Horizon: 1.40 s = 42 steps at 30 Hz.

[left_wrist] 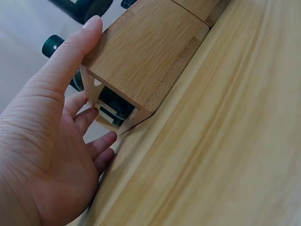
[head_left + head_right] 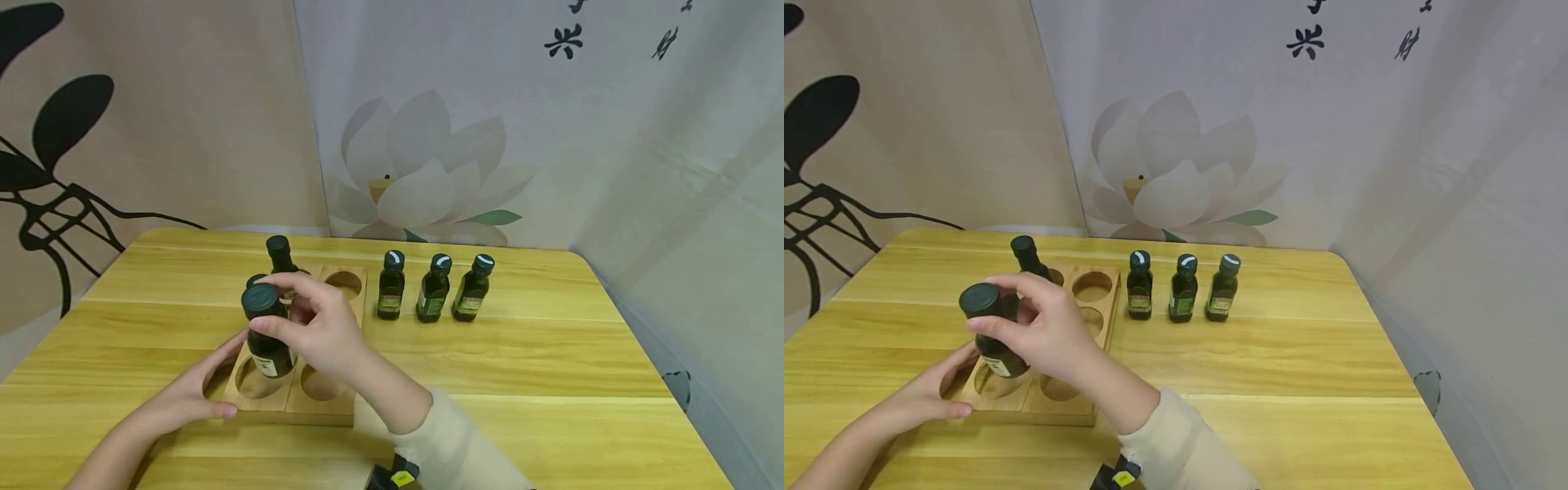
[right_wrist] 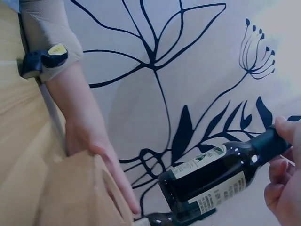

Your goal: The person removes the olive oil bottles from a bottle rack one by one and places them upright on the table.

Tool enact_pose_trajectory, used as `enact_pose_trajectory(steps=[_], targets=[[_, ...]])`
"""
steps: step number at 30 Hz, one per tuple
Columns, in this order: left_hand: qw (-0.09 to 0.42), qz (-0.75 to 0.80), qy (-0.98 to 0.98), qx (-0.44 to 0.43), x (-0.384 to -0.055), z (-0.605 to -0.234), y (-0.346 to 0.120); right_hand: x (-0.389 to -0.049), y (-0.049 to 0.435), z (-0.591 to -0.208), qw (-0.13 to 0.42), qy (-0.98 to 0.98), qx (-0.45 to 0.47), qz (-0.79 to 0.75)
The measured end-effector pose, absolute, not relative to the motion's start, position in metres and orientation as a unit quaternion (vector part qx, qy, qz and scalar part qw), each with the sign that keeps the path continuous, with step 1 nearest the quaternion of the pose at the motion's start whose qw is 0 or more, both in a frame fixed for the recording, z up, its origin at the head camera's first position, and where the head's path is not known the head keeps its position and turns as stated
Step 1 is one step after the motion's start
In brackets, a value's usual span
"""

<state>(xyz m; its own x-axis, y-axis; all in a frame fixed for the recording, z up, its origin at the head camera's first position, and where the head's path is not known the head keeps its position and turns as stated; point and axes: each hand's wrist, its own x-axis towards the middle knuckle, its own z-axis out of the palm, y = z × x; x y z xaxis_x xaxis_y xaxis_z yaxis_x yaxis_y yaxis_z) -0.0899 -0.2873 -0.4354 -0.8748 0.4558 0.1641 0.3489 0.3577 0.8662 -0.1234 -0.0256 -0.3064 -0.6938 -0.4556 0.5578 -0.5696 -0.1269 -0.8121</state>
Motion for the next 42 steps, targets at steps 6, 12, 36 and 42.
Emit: enact_pose_trajectory(steps=[6,12,36,42], targets=[[0.048,0.519,0.813,0.258,-0.09,-0.437,-0.286,-0.129,-0.008,-0.298,0.073,-0.651,0.398,0.643],[0.047,0.516,0.817,0.253,-0.09,-0.437,-0.287,-0.135,0.011,-0.294,0.077,-0.663,0.382,0.639],[0.055,0.525,0.813,0.244,-0.089,-0.435,-0.285,-0.157,0.085,-0.301,0.121,-0.707,0.333,0.612],[0.053,0.52,0.817,0.243,-0.089,-0.435,-0.285,-0.164,0.095,-0.308,0.13,-0.728,0.314,0.596]])
